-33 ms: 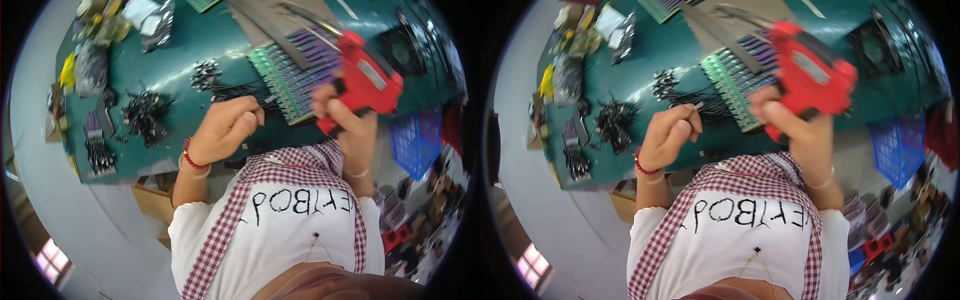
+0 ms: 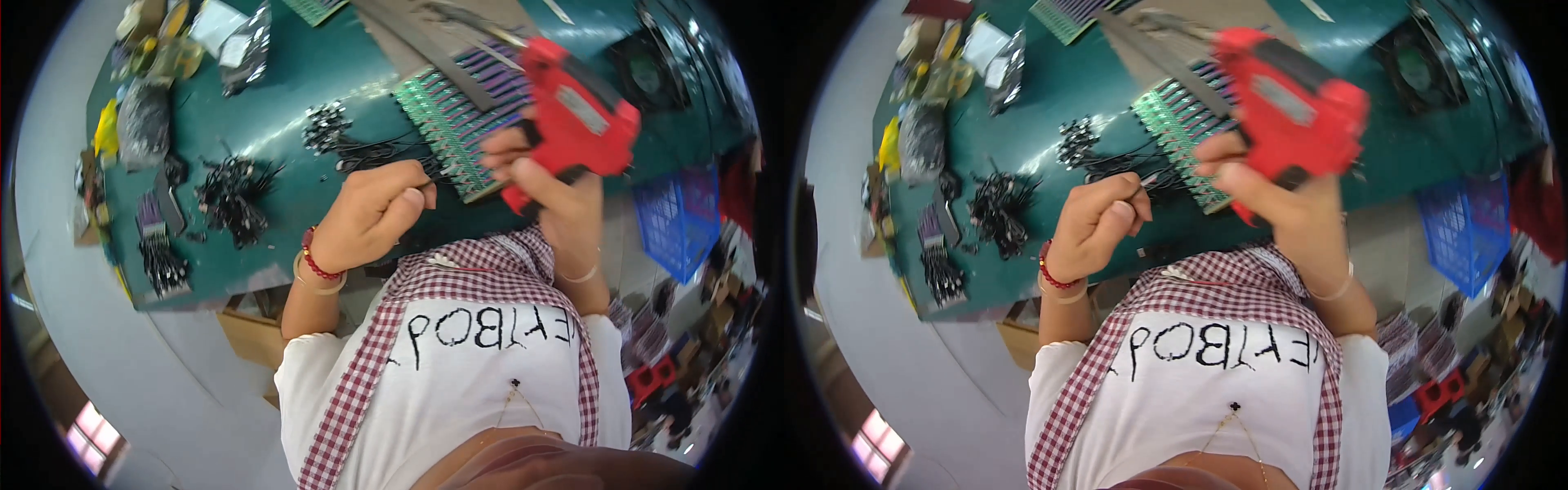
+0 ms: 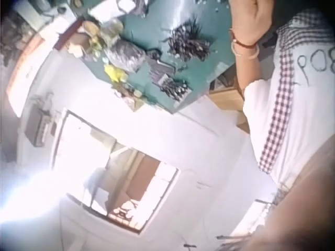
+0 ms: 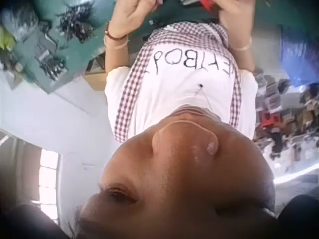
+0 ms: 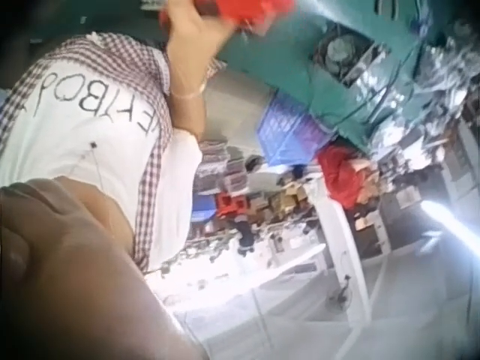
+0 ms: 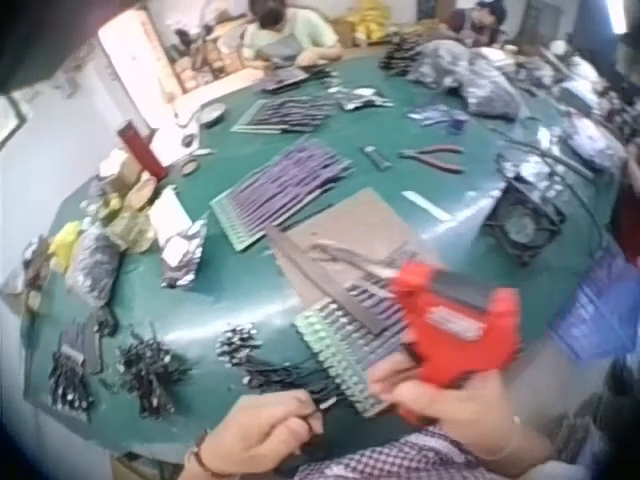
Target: The person solders wires to electronic components, including LED strips, connectors, and circuit boards, using a soldering iron at an assembly line workbench.
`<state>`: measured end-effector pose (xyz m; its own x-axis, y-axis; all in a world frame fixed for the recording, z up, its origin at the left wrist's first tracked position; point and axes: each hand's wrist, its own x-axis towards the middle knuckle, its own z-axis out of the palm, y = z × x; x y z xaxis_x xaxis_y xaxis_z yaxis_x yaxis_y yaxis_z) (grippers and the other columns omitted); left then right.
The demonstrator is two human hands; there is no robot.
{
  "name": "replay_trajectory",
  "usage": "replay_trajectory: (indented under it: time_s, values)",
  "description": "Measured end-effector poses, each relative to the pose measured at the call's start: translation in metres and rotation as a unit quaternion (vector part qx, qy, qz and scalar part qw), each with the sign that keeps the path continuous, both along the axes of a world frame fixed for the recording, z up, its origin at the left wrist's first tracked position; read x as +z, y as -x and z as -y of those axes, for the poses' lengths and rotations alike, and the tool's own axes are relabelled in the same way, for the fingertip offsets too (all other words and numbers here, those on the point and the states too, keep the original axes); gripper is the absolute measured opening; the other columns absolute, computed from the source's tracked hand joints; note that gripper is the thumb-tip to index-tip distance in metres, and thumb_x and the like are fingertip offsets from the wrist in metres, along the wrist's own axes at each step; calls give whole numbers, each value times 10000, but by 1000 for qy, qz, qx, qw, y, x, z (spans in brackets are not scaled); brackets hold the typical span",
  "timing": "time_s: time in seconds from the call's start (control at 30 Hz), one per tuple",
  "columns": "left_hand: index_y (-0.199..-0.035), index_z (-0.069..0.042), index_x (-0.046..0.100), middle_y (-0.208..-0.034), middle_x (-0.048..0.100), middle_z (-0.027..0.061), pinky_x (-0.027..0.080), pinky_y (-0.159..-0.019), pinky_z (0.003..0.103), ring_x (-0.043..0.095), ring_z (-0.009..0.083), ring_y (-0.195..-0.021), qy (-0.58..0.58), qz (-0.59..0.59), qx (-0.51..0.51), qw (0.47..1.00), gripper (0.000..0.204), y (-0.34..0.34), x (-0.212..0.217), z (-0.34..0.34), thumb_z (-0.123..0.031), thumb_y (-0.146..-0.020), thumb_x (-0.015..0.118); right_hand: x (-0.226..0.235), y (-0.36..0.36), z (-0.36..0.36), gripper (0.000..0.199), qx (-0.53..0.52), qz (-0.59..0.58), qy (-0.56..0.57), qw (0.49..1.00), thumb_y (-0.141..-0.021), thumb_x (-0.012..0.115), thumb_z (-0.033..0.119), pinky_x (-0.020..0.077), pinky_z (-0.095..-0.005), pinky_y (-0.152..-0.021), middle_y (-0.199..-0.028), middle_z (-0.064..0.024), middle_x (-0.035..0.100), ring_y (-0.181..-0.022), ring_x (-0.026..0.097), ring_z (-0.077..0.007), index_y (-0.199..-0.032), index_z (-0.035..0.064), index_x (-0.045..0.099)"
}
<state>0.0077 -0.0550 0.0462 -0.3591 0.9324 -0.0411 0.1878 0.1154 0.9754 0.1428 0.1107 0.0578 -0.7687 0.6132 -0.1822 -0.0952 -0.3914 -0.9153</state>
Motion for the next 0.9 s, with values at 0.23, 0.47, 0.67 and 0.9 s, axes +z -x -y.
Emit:
replay_trajectory:
  time_s: [0.23, 0.47, 0.67, 0.9]
  values:
    - [-818, -20, 575, -715, 559, 80, 427, -555, 342, 533, 247, -590, -30, -191, -61, 979, 93, -3, -2, -28, -15, -742, 521, -10, -6, -2, 143, 101, 23, -53, 993, -787, 649, 74, 464, -230, -682, -831, -15, 615, -764, 570, -87, -908, 12, 607]
    - [-888, -27, 555, -664, 550, 98, 418, -536, 353, 522, 269, -563, -28, -239, 3, 970, 128, -9, -9, -28, -31, -760, 561, -16, -5, 3, 137, 88, 32, -74, 993, -780, 653, 67, 461, -227, -671, -804, -5, 610, -748, 565, -70, -896, 16, 602]
    - [-901, -20, 504, -628, 533, 126, 436, -513, 354, 556, 295, -570, 4, -126, 22, 992, 117, -20, -8, -29, -46, -808, 569, -17, -2, 4, 159, 73, 32, -61, 995, -758, 675, 55, 461, -224, -664, -838, 2, 618, -769, 570, -57, -894, 27, 598]
    - [-803, -10, 550, -693, 540, 120, 434, -500, 319, 547, 267, -556, -33, -191, 74, 978, 61, -23, -6, -40, -4, -762, 595, -30, -2, 6, 237, 30, 62, -213, 975, -747, 667, 14, 466, -240, -674, -849, -26, 609, -791, 578, -70, -967, 23, 577]
